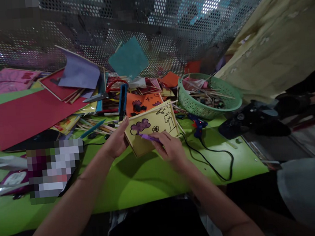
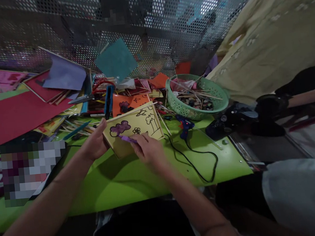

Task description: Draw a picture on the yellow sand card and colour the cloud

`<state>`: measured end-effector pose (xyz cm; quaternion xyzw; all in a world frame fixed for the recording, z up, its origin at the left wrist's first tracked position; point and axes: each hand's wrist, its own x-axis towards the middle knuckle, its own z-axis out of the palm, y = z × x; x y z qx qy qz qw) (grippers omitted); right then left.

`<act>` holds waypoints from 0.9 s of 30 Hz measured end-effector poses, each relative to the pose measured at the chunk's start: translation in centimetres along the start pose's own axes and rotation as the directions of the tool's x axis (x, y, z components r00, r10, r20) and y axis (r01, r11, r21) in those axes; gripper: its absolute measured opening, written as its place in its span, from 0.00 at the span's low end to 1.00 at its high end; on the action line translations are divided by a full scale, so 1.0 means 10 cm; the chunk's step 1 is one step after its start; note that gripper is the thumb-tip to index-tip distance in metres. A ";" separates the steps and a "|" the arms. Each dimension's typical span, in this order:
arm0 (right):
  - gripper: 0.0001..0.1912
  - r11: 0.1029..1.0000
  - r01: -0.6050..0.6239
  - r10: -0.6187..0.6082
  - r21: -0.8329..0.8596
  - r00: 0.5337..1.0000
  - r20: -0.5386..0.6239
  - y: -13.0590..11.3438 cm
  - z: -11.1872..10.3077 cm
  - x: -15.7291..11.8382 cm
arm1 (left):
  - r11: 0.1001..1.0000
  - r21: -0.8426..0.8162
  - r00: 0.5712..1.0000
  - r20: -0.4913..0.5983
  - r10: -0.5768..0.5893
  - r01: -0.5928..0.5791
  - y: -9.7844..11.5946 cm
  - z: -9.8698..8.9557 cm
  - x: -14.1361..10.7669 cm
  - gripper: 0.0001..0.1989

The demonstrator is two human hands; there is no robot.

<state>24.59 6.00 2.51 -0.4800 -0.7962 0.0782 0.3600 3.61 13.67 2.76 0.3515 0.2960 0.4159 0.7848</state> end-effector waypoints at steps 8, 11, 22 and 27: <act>0.13 1.000 -0.016 0.016 -0.001 1.000 -0.026 0.00 -0.02 -0.01 | 1.000 0.004 0.999 -0.031 -0.010 0.010 0.02 0.06 0.00 0.28; 0.13 1.000 -0.002 0.002 -0.003 1.000 -0.027 0.00 -0.02 -0.01 | 1.000 0.002 1.000 -0.013 -0.006 0.006 0.01 0.04 0.00 0.28; 0.13 1.000 -0.004 0.004 -0.010 1.000 -0.011 -0.02 -0.01 0.00 | 1.000 -0.007 0.999 -0.028 -0.020 0.019 -0.02 -0.01 0.01 0.28; 0.12 1.000 0.010 -0.010 -0.004 0.999 -0.034 -0.02 0.00 0.00 | 1.000 -0.017 1.000 -0.025 -0.016 0.016 0.01 0.05 -0.02 0.27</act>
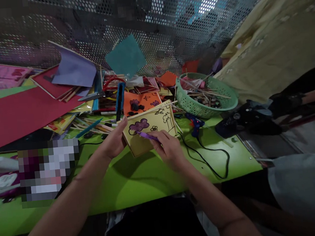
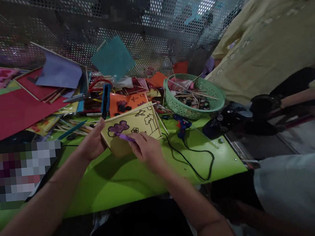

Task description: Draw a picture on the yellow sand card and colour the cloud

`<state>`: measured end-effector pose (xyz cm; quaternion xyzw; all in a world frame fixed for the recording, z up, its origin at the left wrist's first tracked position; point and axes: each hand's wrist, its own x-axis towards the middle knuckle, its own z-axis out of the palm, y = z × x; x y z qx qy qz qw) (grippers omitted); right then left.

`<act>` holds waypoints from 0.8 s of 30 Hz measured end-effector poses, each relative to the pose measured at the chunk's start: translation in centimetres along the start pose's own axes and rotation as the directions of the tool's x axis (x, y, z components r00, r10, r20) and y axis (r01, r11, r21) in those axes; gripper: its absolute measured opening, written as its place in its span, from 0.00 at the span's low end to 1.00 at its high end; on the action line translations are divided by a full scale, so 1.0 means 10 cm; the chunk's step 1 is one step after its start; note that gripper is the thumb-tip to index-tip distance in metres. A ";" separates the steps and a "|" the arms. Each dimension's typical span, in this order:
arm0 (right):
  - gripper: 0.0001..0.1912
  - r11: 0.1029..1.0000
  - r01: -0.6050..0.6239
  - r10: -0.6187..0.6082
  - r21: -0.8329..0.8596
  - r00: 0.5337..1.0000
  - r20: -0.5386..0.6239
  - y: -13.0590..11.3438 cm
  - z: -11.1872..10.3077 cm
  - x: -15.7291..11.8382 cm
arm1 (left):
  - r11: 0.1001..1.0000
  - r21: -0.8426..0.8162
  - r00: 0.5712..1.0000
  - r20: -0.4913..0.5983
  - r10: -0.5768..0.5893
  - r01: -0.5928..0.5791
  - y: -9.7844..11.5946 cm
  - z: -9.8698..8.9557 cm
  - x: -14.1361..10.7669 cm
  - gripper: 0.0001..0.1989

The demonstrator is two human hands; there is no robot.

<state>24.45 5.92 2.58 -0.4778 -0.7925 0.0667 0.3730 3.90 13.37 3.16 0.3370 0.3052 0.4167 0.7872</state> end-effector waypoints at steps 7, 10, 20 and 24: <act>0.12 1.000 -0.011 0.011 0.000 0.999 -0.033 0.01 0.01 0.00 | 0.999 0.040 1.000 -0.005 -0.002 0.002 0.02 0.00 -0.01 0.27; 0.12 1.000 -0.011 0.011 0.004 0.999 -0.033 0.01 0.02 -0.01 | 0.999 0.043 1.000 0.006 0.001 -0.001 0.00 -0.03 0.00 0.28; 0.11 1.000 0.001 -0.001 -0.004 0.999 -0.044 0.01 0.02 0.00 | 0.999 0.052 1.000 -0.024 0.003 -0.002 -0.03 -0.04 0.02 0.27; 0.11 1.000 0.008 -0.008 0.000 1.000 -0.005 0.01 0.02 0.00 | 0.999 0.039 1.000 -0.008 0.015 -0.015 -0.04 -0.03 0.03 0.27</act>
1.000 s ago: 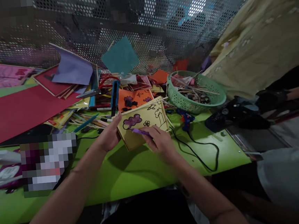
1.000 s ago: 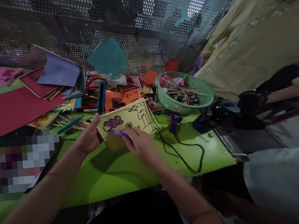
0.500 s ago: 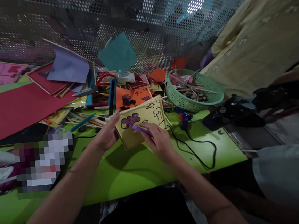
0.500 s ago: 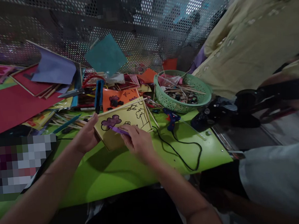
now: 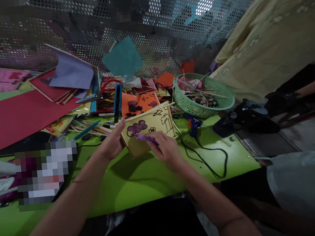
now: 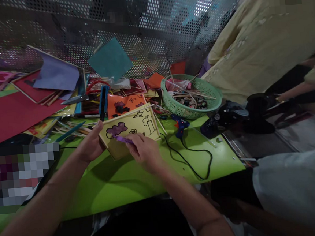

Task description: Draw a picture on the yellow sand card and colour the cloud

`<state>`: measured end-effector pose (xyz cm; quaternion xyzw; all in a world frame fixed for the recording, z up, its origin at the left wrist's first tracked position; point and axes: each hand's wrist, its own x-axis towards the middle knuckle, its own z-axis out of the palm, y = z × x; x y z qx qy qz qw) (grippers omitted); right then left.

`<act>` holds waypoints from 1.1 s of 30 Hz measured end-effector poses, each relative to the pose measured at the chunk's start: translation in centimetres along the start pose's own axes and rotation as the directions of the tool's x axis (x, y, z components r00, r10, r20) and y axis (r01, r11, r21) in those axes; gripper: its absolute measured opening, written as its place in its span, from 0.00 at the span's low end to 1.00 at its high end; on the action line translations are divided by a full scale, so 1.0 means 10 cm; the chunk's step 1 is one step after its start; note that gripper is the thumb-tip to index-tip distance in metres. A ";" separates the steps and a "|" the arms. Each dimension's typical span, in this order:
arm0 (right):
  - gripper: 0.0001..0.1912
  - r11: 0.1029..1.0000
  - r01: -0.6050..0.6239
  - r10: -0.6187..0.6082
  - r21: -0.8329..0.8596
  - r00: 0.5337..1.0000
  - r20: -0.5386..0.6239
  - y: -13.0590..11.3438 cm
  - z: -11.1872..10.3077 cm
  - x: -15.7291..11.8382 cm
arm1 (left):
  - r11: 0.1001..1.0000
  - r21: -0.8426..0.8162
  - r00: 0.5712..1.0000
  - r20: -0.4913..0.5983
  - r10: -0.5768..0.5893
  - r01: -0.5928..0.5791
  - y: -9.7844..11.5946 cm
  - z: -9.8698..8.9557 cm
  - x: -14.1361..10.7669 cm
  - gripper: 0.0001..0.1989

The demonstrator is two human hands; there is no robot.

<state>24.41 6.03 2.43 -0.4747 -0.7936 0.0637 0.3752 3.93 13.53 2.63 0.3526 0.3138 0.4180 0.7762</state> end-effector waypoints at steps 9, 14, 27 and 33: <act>0.11 1.000 -0.005 0.004 0.007 1.000 0.015 0.01 0.02 -0.01 | 1.000 -0.006 1.000 0.010 -0.015 0.015 -0.01 -0.03 0.01 0.28; 0.12 1.000 -0.013 0.013 0.015 1.000 -0.002 0.01 0.02 -0.01 | 1.000 0.011 1.000 0.008 -0.015 0.015 0.00 -0.01 0.00 0.27; 0.12 0.999 -0.042 0.042 0.010 0.999 0.030 -0.01 -0.02 0.01 | 0.999 0.046 1.000 0.015 -0.011 0.010 0.04 0.08 -0.03 0.27; 0.12 0.999 -0.038 0.038 0.013 0.999 0.040 -0.02 -0.03 0.01 | 1.000 0.031 1.000 -0.001 -0.006 0.006 0.04 0.09 -0.02 0.26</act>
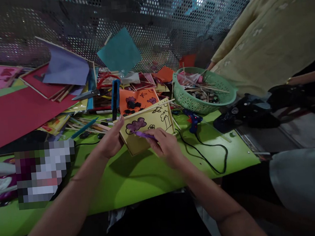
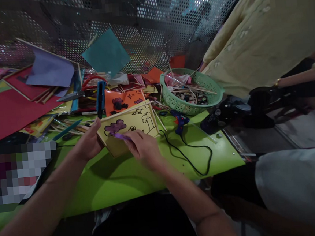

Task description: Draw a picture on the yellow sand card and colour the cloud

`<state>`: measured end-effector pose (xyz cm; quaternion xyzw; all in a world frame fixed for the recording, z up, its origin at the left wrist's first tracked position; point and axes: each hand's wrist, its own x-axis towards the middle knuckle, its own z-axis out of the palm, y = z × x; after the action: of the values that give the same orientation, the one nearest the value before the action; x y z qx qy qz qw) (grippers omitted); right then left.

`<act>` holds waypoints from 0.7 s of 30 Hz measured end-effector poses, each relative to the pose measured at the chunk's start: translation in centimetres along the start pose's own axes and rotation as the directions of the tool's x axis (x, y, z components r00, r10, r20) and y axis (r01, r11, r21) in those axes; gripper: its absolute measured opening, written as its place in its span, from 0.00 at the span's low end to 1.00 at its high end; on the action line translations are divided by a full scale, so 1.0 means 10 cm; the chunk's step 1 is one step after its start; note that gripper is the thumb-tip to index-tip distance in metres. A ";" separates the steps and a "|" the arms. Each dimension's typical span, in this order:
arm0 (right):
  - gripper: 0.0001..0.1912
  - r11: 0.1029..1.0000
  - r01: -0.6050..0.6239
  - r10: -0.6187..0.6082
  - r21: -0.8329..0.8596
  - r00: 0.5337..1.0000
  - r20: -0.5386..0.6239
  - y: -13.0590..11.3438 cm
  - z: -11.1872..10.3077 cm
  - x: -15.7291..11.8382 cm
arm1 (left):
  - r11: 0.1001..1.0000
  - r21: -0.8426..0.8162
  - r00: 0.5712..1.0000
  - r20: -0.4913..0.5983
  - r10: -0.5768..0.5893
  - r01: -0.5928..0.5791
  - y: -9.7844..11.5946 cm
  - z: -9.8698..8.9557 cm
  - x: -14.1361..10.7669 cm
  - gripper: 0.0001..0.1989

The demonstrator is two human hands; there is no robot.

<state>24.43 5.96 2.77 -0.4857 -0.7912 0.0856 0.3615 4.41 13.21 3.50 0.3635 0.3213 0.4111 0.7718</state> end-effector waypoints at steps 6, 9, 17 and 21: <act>0.12 1.000 0.026 -0.026 0.006 0.999 -0.019 0.01 0.01 -0.01 | 1.000 -0.004 1.000 0.029 -0.002 0.002 -0.03 -0.05 0.01 0.27; 0.12 1.000 0.024 -0.024 0.008 1.000 -0.016 0.02 0.01 -0.01 | 1.000 -0.007 1.000 0.027 -0.002 0.002 -0.03 -0.05 0.01 0.26; 0.12 1.000 0.006 -0.006 0.020 1.000 -0.007 -0.02 -0.02 0.00 | 0.999 -0.037 1.000 0.018 0.005 -0.004 -0.03 -0.05 0.01 0.24; 0.12 1.000 -0.005 0.006 0.028 1.000 -0.017 -0.03 -0.04 0.01 | 0.999 -0.039 1.000 0.031 0.001 0.000 -0.05 -0.07 0.02 0.25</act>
<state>24.42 5.76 3.20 -0.4835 -0.7855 0.0937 0.3747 4.13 13.40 2.71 0.3548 0.3012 0.4117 0.7835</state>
